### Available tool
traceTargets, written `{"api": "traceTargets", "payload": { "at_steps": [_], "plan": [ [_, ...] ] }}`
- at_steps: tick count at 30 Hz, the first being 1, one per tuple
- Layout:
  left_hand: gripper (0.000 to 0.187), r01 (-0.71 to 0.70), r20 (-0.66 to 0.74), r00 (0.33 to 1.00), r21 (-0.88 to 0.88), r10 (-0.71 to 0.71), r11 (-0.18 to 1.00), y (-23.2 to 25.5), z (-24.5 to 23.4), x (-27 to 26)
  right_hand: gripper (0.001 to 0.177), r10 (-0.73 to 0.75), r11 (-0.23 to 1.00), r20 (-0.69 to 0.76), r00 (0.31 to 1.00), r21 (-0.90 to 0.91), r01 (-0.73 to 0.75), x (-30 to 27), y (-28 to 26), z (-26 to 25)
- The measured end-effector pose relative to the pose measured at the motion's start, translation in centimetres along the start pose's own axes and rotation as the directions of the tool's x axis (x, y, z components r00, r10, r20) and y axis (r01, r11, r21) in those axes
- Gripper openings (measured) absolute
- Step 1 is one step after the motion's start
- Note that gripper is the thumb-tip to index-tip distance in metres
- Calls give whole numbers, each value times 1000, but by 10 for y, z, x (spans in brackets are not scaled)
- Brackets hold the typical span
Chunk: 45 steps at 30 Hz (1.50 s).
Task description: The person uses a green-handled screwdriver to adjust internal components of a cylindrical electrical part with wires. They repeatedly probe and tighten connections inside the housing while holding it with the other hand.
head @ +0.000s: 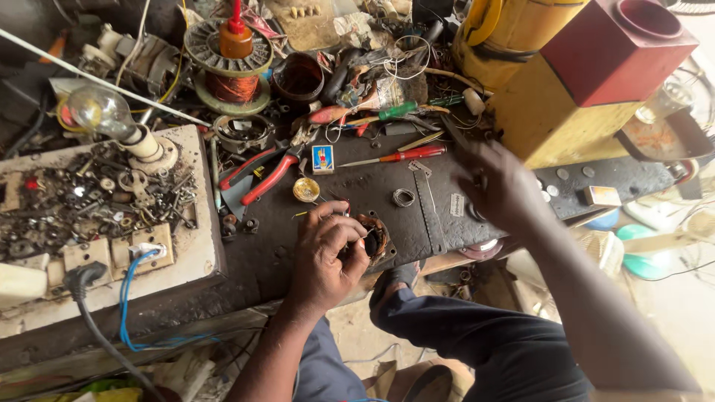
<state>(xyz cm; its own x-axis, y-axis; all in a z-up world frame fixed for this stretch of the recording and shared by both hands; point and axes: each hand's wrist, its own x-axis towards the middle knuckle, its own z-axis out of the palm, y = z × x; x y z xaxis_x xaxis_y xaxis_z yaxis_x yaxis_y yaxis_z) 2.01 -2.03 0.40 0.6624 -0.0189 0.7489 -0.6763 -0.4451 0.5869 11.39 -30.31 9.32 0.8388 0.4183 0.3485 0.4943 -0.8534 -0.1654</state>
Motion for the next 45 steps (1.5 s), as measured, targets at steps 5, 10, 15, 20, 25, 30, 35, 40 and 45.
{"api": "traceTargets", "payload": {
  "at_steps": [5,10,15,20,25,30,35,40,45],
  "plan": [
    [14,-2,-7,1000,13,2,1000,-1,-1,-2,48,-82,967,122,989,-231,109,-52,-7,18],
    [14,-9,-16,1000,21,9,1000,0,-1,-1,66,-136,946,167,977,-271,178,-69,-3,30],
    [14,-3,-23,1000,22,3,1000,-1,0,-3,62,-214,945,186,959,-208,251,-86,5,29],
    [15,19,-14,1000,35,-18,999,-4,1,-6,49,-335,925,135,933,-142,353,-88,15,29],
    [15,25,-15,1000,24,-25,999,-2,0,-5,43,-414,892,87,906,-161,423,-90,16,23],
    [13,32,-2,999,13,-32,999,-4,-1,-6,23,-297,953,-90,951,-84,290,-99,14,24],
    [13,45,2,999,-7,-45,999,-4,0,-6,20,-13,979,-308,951,191,76,-100,-8,29],
    [10,50,16,999,-9,-50,999,-4,-1,-5,22,63,945,-255,965,327,25,-81,-54,17],
    [10,51,4,999,-32,-51,998,-5,0,-5,14,-64,963,-145,987,251,99,-49,-93,7]
  ]
}}
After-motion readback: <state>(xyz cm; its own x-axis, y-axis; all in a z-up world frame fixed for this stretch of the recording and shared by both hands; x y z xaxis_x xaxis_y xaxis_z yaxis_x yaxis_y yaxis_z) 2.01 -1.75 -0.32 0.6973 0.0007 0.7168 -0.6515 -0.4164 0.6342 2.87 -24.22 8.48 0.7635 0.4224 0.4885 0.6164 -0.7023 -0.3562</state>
